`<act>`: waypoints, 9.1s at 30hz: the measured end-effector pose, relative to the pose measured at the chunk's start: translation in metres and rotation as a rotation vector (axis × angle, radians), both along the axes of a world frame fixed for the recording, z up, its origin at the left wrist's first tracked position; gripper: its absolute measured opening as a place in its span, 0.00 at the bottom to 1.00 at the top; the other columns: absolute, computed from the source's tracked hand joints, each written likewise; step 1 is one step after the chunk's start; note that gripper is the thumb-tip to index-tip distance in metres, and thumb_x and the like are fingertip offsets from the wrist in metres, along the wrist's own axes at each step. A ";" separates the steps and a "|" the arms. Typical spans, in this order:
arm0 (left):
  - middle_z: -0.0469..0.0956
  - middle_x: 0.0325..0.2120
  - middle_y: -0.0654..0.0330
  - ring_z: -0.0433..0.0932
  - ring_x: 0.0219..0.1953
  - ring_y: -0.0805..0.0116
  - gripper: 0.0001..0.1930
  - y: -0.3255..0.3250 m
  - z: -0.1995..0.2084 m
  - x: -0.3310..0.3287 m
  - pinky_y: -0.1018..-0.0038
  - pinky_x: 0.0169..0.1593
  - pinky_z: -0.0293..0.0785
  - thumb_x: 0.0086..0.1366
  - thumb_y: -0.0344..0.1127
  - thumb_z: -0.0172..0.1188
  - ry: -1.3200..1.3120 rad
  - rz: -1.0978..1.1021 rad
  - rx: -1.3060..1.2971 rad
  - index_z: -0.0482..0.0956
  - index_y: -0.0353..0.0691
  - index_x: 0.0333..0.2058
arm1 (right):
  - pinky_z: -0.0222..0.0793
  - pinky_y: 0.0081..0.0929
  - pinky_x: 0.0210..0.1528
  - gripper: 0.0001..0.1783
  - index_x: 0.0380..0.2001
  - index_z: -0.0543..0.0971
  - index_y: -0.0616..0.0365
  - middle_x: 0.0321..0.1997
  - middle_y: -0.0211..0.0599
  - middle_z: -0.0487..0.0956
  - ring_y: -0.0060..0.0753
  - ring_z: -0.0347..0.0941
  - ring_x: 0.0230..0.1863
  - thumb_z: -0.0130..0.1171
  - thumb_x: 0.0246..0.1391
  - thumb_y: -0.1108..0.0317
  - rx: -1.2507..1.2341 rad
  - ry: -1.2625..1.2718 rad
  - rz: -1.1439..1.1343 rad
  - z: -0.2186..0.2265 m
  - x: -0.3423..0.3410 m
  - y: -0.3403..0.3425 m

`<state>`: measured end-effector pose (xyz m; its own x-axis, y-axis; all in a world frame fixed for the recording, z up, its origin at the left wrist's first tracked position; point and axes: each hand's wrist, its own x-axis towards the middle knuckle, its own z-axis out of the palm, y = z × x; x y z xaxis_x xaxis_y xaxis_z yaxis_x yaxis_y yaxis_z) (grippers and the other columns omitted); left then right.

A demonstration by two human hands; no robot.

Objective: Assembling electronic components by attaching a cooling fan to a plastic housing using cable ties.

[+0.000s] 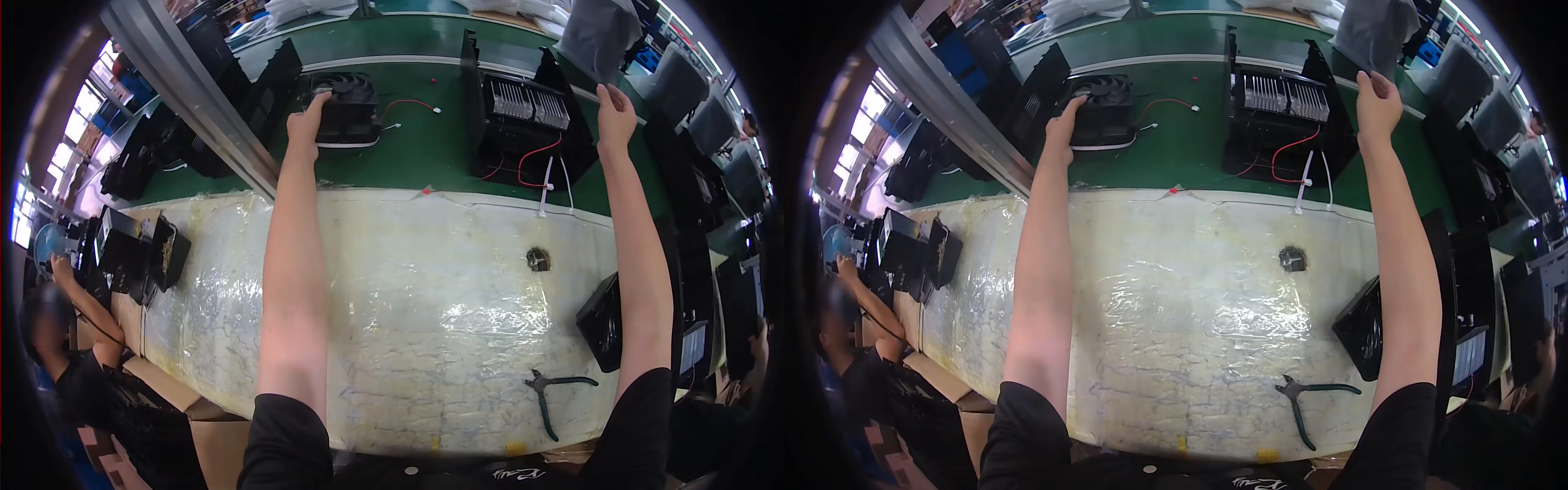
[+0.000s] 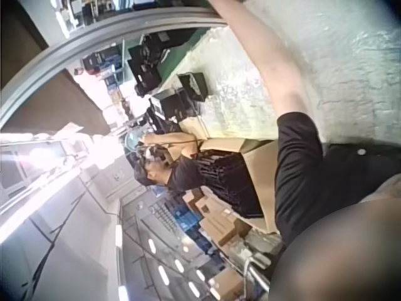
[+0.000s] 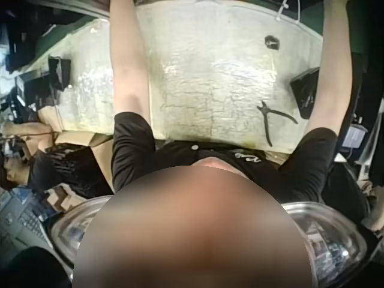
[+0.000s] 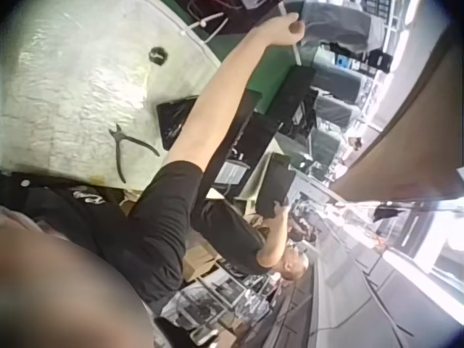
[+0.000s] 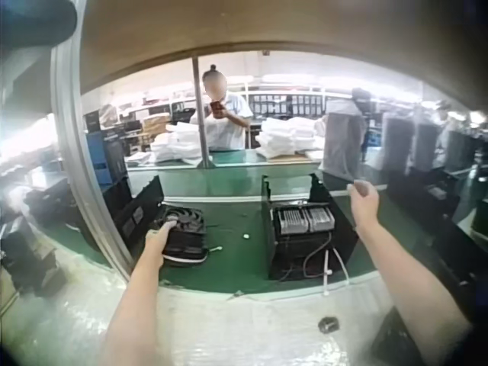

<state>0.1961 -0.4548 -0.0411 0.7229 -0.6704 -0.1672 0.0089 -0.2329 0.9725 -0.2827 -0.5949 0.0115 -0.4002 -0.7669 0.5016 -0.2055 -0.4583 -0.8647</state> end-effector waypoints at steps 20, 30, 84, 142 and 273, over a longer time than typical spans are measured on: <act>0.78 0.28 0.62 0.76 0.30 0.77 0.18 0.317 0.138 -0.164 0.80 0.37 0.73 0.43 0.27 0.71 -0.043 -0.475 -0.727 0.75 0.33 0.34 | 0.60 0.31 0.63 0.48 0.62 0.66 0.60 0.57 0.42 0.75 0.37 0.70 0.57 0.72 0.37 0.52 -0.258 0.958 1.113 0.172 0.127 0.262; 0.70 0.54 0.44 0.69 0.57 0.51 0.34 0.472 0.105 -0.182 0.64 0.59 0.64 0.39 0.49 0.78 -0.764 -0.700 -0.207 0.76 0.28 0.39 | 0.61 0.29 0.62 0.56 0.60 0.66 0.71 0.54 0.43 0.76 0.34 0.72 0.55 0.77 0.26 0.53 0.050 0.879 1.139 0.131 0.061 0.425; 0.79 0.23 0.50 0.71 0.23 0.74 0.12 0.380 0.036 -0.201 0.76 0.28 0.67 0.63 0.30 0.59 -0.414 -0.535 -0.103 0.80 0.28 0.42 | 0.72 0.29 0.48 0.11 0.38 0.81 0.66 0.42 0.45 0.82 0.45 0.79 0.43 0.60 0.51 0.73 0.196 1.330 0.454 0.005 -0.118 0.337; 0.75 0.25 0.64 0.69 0.24 0.84 0.13 0.432 0.037 -0.196 0.85 0.23 0.62 0.64 0.21 0.57 0.150 -0.434 -0.144 0.80 0.29 0.47 | 0.69 0.10 0.27 0.13 0.39 0.79 0.77 0.27 0.35 0.81 0.11 0.72 0.25 0.64 0.52 0.76 0.517 0.466 0.988 0.051 0.143 0.433; 0.73 0.28 0.63 0.73 0.27 0.80 0.12 0.440 -0.015 -0.230 0.85 0.28 0.67 0.49 0.18 0.65 -0.253 -0.443 -0.583 0.86 0.38 0.34 | 0.63 0.27 0.47 0.06 0.28 0.73 0.62 0.37 0.38 0.71 0.36 0.68 0.41 0.61 0.50 0.74 0.150 0.937 1.512 0.035 0.088 0.469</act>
<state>-0.0338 -0.0147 -0.0558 0.3364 -0.8349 0.4356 -0.2044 0.3868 0.8992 -0.1943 -0.1259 0.0470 0.9759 -0.2168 0.0238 -0.1217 -0.6317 -0.7656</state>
